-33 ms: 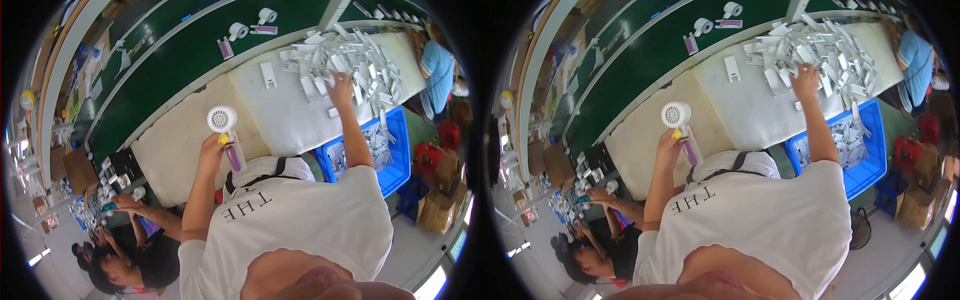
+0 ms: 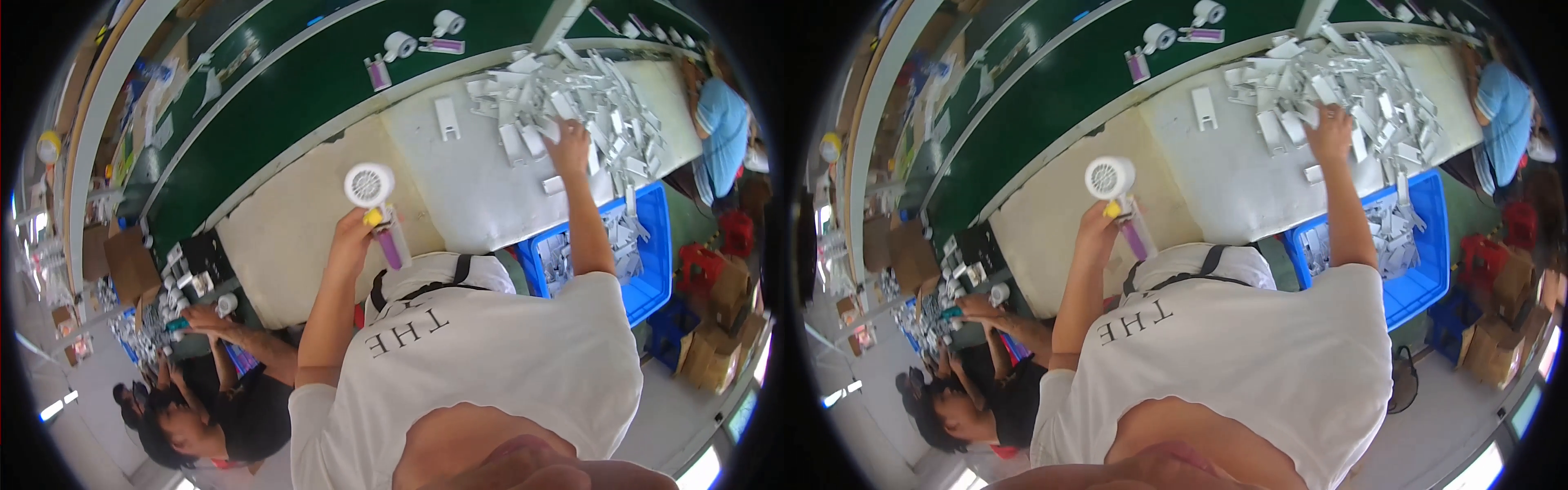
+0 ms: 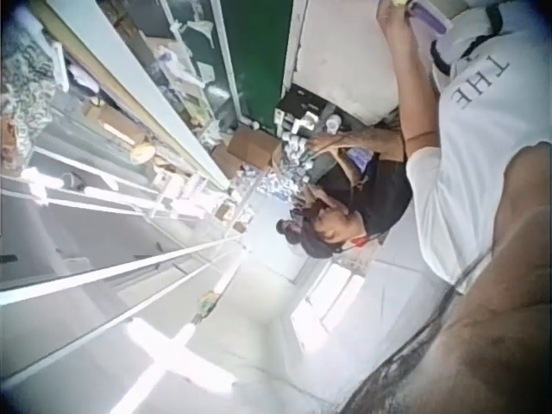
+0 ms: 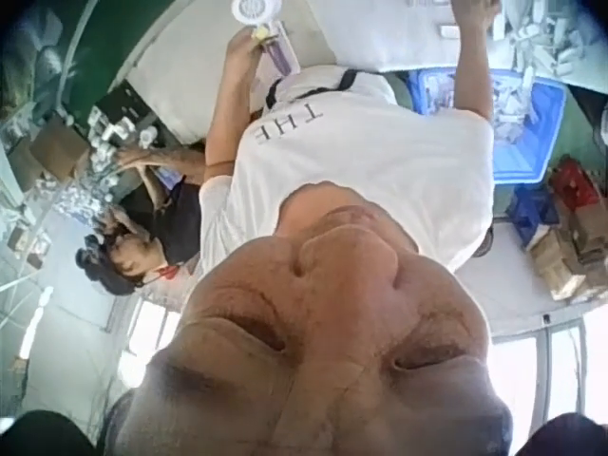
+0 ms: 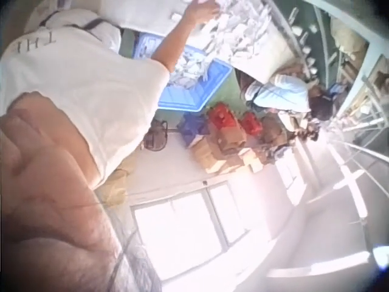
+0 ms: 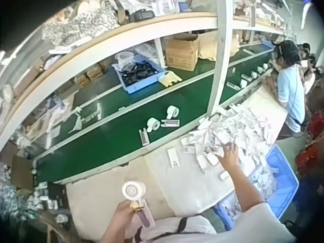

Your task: The person assembles small handheld fans by hand, placing batteries and small motors into plastic housings.

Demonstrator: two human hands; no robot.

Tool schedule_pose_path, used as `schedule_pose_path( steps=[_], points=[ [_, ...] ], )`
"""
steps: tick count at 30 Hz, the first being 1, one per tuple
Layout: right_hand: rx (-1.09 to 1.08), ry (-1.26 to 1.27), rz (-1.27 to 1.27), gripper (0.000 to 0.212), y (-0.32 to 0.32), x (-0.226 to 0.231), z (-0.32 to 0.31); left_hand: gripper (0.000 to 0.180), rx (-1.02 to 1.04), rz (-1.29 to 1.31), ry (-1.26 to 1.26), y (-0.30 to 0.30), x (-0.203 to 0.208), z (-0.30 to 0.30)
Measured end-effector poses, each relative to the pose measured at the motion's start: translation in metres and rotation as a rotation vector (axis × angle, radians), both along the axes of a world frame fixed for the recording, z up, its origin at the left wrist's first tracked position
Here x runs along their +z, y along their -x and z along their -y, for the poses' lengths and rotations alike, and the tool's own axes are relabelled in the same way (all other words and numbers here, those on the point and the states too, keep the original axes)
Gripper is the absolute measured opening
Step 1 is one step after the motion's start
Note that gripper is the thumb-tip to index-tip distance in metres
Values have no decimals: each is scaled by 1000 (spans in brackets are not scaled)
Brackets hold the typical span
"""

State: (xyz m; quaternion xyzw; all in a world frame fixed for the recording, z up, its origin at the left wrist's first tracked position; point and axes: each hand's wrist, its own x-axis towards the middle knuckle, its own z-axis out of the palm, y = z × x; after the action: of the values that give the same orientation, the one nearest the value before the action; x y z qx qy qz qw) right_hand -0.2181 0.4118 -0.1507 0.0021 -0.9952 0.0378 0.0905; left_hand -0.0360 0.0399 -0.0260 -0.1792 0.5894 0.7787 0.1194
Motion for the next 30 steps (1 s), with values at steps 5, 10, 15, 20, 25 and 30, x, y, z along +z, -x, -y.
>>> schedule_pose_path(
  steps=[5, 10, 15, 20, 25, 30],
  points=[
    [86, 5, 34, 46, 16, 4, -31, 38, -25, 21, -99, 11, 4, -6],
    [232, 61, -81, 37, 20, -4, -31, 34, 130, -38, -201, 4, 9, -15],
    [483, 224, 19, 46, 12, -18, -28, 39, 234, -78, -308, -3, 10, -13],
    [522, 209, 69, 61, 0, -22, -32, 38, 258, -104, -357, -13, 7, -9],
    [407, 1, -97, 57, -13, -16, -17, 38, 268, -140, -295, -17, 8, -10],
    [425, 885, -108, 50, -64, 88, 91, 38, 333, -286, -145, -12, 3, -15]
  ],
)
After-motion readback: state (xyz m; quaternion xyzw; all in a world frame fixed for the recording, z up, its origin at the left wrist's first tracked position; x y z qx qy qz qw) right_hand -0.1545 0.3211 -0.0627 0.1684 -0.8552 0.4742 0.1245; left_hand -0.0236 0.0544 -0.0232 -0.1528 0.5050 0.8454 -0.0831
